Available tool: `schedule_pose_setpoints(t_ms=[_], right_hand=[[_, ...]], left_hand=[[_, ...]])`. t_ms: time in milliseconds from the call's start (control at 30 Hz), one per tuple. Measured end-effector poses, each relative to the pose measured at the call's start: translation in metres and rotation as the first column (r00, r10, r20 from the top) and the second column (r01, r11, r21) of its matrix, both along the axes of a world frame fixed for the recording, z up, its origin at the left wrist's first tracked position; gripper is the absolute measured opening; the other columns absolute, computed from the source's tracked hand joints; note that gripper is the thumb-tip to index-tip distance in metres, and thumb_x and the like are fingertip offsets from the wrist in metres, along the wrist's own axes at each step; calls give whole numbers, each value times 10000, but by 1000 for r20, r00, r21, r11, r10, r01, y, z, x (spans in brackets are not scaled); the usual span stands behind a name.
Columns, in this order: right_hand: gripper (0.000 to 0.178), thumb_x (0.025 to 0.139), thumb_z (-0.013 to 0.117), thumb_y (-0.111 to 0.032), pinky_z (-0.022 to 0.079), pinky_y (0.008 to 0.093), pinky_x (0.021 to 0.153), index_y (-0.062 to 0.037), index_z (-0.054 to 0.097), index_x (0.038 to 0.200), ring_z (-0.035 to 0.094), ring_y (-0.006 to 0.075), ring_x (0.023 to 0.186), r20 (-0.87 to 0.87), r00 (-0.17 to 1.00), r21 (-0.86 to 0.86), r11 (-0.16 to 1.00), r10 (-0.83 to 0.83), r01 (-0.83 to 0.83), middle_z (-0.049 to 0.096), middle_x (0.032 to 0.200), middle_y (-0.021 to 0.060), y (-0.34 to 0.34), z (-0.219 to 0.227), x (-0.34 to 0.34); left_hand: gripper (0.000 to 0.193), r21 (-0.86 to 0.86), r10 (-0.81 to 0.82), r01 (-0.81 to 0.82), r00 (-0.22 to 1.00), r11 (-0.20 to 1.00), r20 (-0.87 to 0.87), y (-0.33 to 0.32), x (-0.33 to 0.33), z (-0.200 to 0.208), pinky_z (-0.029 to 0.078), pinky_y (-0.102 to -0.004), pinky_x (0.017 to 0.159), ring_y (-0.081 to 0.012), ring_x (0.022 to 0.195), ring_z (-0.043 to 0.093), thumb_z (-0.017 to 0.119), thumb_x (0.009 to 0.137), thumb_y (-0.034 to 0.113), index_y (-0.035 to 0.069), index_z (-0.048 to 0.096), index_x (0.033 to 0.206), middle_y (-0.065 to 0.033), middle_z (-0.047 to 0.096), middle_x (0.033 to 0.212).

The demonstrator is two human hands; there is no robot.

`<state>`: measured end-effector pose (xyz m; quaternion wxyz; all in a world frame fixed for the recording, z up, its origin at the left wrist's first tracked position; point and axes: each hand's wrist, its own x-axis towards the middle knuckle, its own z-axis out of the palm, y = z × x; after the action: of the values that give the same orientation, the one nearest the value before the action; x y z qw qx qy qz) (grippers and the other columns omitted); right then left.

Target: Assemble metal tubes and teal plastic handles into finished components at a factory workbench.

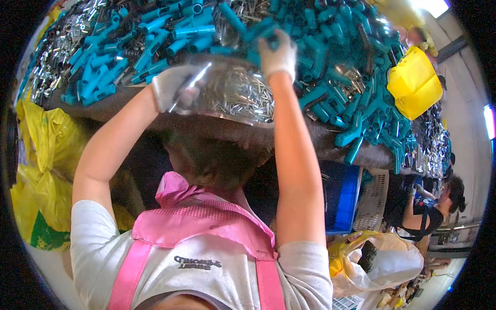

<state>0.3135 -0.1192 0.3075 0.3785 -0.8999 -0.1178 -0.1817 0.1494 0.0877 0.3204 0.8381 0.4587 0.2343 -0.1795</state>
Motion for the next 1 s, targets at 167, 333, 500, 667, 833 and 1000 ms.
schedule_pose_setpoints(t_ms=[167,333,500,667,833,1000], right_hand=[[380,998,461,-290,450,236,579,-16,524,1253,587,125,800,-317,698,560,721,642,-409,610,1066,74,13,8,-65],[369,989,500,-273,475,245,644,-15,537,1250,590,129,843,-403,573,507,696,713,-510,620,1039,64,14,0,-80],[321,987,514,-207,503,259,688,24,539,1209,611,147,869,-351,484,788,532,802,-310,624,1028,85,20,-22,-76],[193,980,518,-141,539,273,718,14,542,1092,624,173,864,-221,536,844,436,815,-314,616,966,88,20,-28,-70],[166,971,533,-107,553,250,701,10,534,1088,624,163,810,-193,510,979,201,838,41,608,943,81,17,-24,-66],[254,980,528,-147,540,248,683,27,568,1160,608,149,774,-189,557,954,286,809,-91,613,892,71,16,-26,-67]], left_hand=[[235,243,-200,145,956,959,217,-4,6,-9,406,-208,384,-66,557,542,553,944,265,118,592,1124,-16,631,826],[350,590,-477,272,850,761,223,2,13,6,472,-254,547,-98,628,567,567,903,334,52,668,1083,-40,645,840],[255,732,-560,455,819,507,-121,2,33,45,448,-240,425,-73,533,542,526,949,261,90,619,1114,-16,641,810],[265,806,-644,482,746,345,-170,-3,36,59,448,-231,442,-55,529,526,474,974,256,94,600,1142,13,606,759],[294,589,-481,373,876,717,31,1,23,43,446,-199,465,-48,545,539,445,993,241,151,557,1250,15,597,789],[316,280,-343,305,934,910,97,-4,12,20,434,-207,442,-72,597,579,504,962,229,122,520,1259,-36,631,834]])
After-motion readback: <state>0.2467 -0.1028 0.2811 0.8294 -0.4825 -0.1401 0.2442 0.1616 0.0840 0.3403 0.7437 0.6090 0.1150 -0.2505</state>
